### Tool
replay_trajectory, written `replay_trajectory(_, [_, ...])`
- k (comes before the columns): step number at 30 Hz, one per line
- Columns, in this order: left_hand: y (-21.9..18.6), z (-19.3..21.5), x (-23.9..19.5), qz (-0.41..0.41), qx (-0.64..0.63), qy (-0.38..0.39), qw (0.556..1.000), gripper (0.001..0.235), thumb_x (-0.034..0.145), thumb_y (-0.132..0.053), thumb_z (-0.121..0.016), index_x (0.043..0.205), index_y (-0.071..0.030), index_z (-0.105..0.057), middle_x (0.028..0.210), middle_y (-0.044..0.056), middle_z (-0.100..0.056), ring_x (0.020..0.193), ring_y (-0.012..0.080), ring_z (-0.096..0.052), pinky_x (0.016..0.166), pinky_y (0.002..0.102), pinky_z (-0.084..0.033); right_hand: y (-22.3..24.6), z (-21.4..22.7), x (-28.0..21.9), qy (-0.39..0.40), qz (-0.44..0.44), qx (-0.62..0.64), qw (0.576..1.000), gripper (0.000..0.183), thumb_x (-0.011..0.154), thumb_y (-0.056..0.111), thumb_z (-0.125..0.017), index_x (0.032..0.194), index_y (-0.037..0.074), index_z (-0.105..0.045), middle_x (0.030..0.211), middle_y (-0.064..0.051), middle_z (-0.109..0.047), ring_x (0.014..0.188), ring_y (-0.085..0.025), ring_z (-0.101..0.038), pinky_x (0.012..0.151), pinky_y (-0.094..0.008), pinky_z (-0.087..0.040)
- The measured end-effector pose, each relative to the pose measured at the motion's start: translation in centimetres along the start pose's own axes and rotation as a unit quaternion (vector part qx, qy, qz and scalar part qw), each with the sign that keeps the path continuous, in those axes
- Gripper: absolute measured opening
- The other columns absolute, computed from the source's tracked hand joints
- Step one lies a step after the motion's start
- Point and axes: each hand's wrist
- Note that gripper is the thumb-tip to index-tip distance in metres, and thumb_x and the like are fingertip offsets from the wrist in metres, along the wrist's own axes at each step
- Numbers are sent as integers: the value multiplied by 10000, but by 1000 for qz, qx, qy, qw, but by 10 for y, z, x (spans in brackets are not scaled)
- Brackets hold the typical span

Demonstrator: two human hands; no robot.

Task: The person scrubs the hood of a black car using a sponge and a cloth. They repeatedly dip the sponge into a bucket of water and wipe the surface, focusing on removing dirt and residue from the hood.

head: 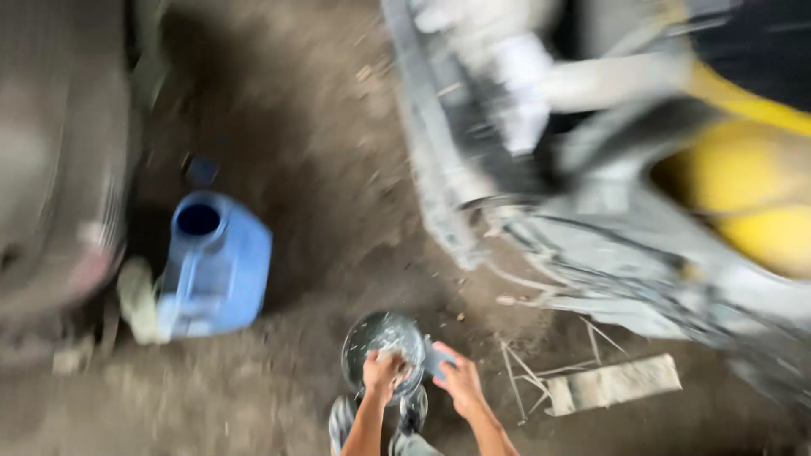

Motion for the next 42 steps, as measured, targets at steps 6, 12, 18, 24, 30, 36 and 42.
replay_trajectory(6, [-77, -60, -107, 9, 97, 48, 994, 505, 744, 66, -693, 1196, -111, -554, 801, 195, -732, 600, 268, -682, 463, 382, -496, 38, -24, -50, 13, -23, -11, 1000, 429, 1018, 155, -590, 1420, 223, -722, 1020, -89, -628, 913, -225, -498, 833, -428, -546])
replay_trajectory(12, [-88, -66, -123, -51, 178, 27, 982, 287, 707, 9, -833, 964, 19, -706, 797, 120, -731, 594, 219, -680, 497, 360, -559, 62, -68, -101, 47, -33, 132, 990, 372, 1021, 316, -522, 1342, 193, -662, 1283, -51, -678, 1192, -237, -621, 909, -546, -553])
replay_trajectory(18, [-106, -80, -141, -57, 206, 6, 977, 116, 810, -120, -767, 867, -25, -732, 729, 93, -712, 547, 196, -620, 458, 362, -494, 79, -93, -129, 15, -39, 177, 983, 389, 992, 404, -575, 1285, 172, -683, 1257, -28, -690, 1170, -232, -623, 843, -568, -550])
replay_trajectory(24, [-127, -91, -152, -227, 345, 2, 911, 187, 802, -156, -764, 719, -13, -677, 658, 29, -610, 590, 97, -474, 461, 349, -444, 69, -106, -120, -3, 7, 249, 969, 482, 1058, 478, -587, 1338, 103, -699, 1116, -155, -669, 927, -283, -515, 679, -513, -368])
replay_trajectory(30, [-133, -103, -164, -187, 237, 51, 952, 204, 736, -86, -787, 914, -13, -718, 713, 66, -679, 523, 160, -592, 451, 326, -477, 111, -59, -155, 34, -1, 220, 975, 507, 1013, 449, -561, 1451, 193, -553, 1504, -36, -538, 1377, -216, -472, 1059, -610, -412])
replay_trajectory(36, [-145, -84, -158, 13, 199, 32, 979, 304, 864, -172, -731, 1124, -15, -716, 969, 105, -723, 801, 224, -682, 663, 353, -577, 123, 87, -188, 64, 39, 209, 975, 492, 949, 136, -705, 1433, 137, -616, 1147, -83, -609, 1028, -255, -589, 874, -566, -615])
replay_trajectory(42, [-154, -84, -175, 46, 171, 105, 979, 98, 952, -219, -678, 1020, -162, -635, 910, 31, -662, 747, 177, -626, 525, 297, -443, 135, 293, -269, -14, 58, 278, 959, 481, 858, 83, -731, 1318, 154, -610, 1222, -56, -668, 1106, -243, -677, 841, -537, -628])
Point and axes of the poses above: each hand's wrist, its own x-axis towards the middle knuckle, its own z-axis out of the back of the hand, y = z × x
